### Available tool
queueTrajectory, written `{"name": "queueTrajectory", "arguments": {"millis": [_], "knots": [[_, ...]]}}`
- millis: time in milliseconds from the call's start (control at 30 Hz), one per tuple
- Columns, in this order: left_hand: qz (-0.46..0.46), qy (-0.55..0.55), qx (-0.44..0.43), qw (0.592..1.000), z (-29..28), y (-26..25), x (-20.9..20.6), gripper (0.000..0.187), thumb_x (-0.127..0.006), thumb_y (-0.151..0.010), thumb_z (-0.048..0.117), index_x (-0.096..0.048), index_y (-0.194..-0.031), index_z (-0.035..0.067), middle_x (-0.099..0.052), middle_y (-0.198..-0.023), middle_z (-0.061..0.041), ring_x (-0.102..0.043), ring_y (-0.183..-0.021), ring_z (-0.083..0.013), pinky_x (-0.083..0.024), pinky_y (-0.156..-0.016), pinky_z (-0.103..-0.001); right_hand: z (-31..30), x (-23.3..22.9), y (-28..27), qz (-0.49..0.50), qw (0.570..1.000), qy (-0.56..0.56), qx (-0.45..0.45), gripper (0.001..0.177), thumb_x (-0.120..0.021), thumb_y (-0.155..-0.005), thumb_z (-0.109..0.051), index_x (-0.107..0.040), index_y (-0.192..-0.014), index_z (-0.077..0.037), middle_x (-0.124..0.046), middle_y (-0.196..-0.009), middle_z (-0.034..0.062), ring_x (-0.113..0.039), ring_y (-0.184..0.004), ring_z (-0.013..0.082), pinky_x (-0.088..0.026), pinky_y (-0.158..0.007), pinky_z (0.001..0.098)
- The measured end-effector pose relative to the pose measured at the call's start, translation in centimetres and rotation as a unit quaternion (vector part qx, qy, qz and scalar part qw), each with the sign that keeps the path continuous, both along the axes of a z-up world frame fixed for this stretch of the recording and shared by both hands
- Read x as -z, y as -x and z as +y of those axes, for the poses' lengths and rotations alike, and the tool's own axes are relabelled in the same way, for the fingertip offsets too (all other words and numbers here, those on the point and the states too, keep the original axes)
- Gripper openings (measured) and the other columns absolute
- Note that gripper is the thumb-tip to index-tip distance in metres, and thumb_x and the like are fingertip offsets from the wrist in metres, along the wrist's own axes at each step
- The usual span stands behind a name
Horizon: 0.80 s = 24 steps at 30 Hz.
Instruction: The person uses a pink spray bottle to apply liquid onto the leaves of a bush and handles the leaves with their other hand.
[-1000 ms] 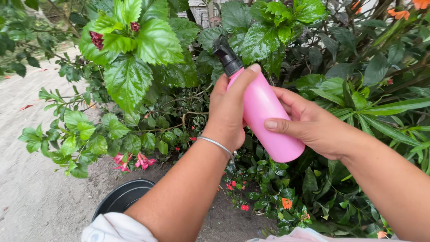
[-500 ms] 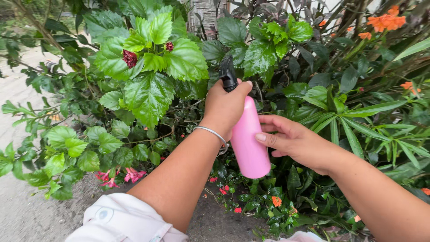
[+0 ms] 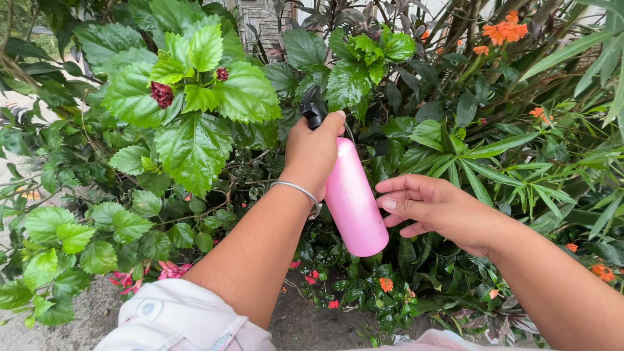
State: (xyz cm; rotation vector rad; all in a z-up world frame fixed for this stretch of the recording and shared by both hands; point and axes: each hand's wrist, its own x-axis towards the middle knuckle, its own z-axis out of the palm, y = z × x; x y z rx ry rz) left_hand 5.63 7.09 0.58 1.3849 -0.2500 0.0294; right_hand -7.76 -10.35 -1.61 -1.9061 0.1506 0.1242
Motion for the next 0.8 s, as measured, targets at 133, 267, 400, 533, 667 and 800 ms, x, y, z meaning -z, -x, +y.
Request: {"name": "queueTrajectory", "arguments": {"millis": [133, 267, 400, 533, 667, 800], "knots": [[0.029, 0.006, -0.019, 0.999, -0.1, -0.9, 0.6, 0.037, -0.068, -0.080, 0.032, -0.070, -0.101, 0.002, -0.073, -0.089, -0.007, -0.066, -0.076, -0.0183, -0.053, -0.072, -0.035, -0.5, 0.0, 0.3, -0.002, 1.000, -0.016, 0.004, 0.048, -0.067, -0.089, -0.035, -0.062, -0.133, -0.015, -0.075, -0.112, 0.0002, -0.071, -0.103, 0.0153, -0.055, -0.081, 0.0359], [-0.020, 0.027, -0.023, 0.999, 0.0, -0.9, 0.6, 0.034, -0.069, -0.080, 0.032, -0.069, -0.100, 0.004, -0.070, -0.085, -0.004, -0.062, -0.073, -0.0155, -0.051, -0.069, -0.034, -0.7, 0.0, 0.1, -0.006, 1.000, -0.023, 0.007, 0.047, -0.067, -0.090, -0.033, -0.063, -0.132, -0.013, -0.074, -0.114, 0.0012, -0.071, -0.103, 0.0161, -0.055, -0.081, 0.0362], [-0.066, 0.041, 0.001, 0.997, -0.1, -0.6, -0.7, 0.032, -0.069, -0.082, 0.032, -0.067, -0.094, 0.002, -0.064, -0.078, -0.004, -0.055, -0.065, -0.0146, -0.048, -0.059, -0.035, -0.9, -0.1, -0.2, -0.012, 0.999, -0.031, 0.017, 0.045, -0.064, -0.091, -0.032, -0.061, -0.132, -0.014, -0.074, -0.118, 0.0006, -0.071, -0.104, 0.0164, -0.056, -0.081, 0.0364], [-0.071, 0.007, -0.001, 0.997, -0.2, -0.2, -1.5, 0.027, -0.067, -0.079, 0.025, -0.066, -0.088, 0.000, -0.065, -0.074, -0.004, -0.057, -0.061, -0.0152, -0.049, -0.056, -0.035, -1.1, 0.0, -0.4, -0.016, 0.999, -0.042, 0.023, 0.043, -0.064, -0.092, -0.030, -0.062, -0.132, -0.013, -0.074, -0.118, 0.0013, -0.071, -0.104, 0.0173, -0.057, -0.084, 0.0381], [-0.053, 0.015, -0.012, 0.998, -0.4, -0.2, -1.4, 0.026, -0.067, -0.080, 0.026, -0.065, -0.090, 0.002, -0.065, -0.074, -0.004, -0.058, -0.062, -0.0152, -0.050, -0.057, -0.035, -1.6, 0.3, -0.4, -0.020, 0.998, -0.054, 0.017, 0.043, -0.063, -0.093, -0.029, -0.062, -0.132, -0.012, -0.074, -0.120, 0.0021, -0.071, -0.104, 0.0186, -0.058, -0.084, 0.0388], [-0.077, 0.046, -0.007, 0.996, -0.8, -0.6, -1.2, 0.026, -0.070, -0.079, 0.026, -0.068, -0.097, 0.006, -0.064, -0.080, -0.001, -0.055, -0.068, -0.0123, -0.048, -0.061, -0.033, -2.0, 0.7, -0.4, -0.017, 0.998, -0.062, 0.019, 0.043, -0.063, -0.093, -0.029, -0.062, -0.132, -0.012, -0.074, -0.121, 0.0030, -0.071, -0.104, 0.0194, -0.058, -0.084, 0.0394]]}}
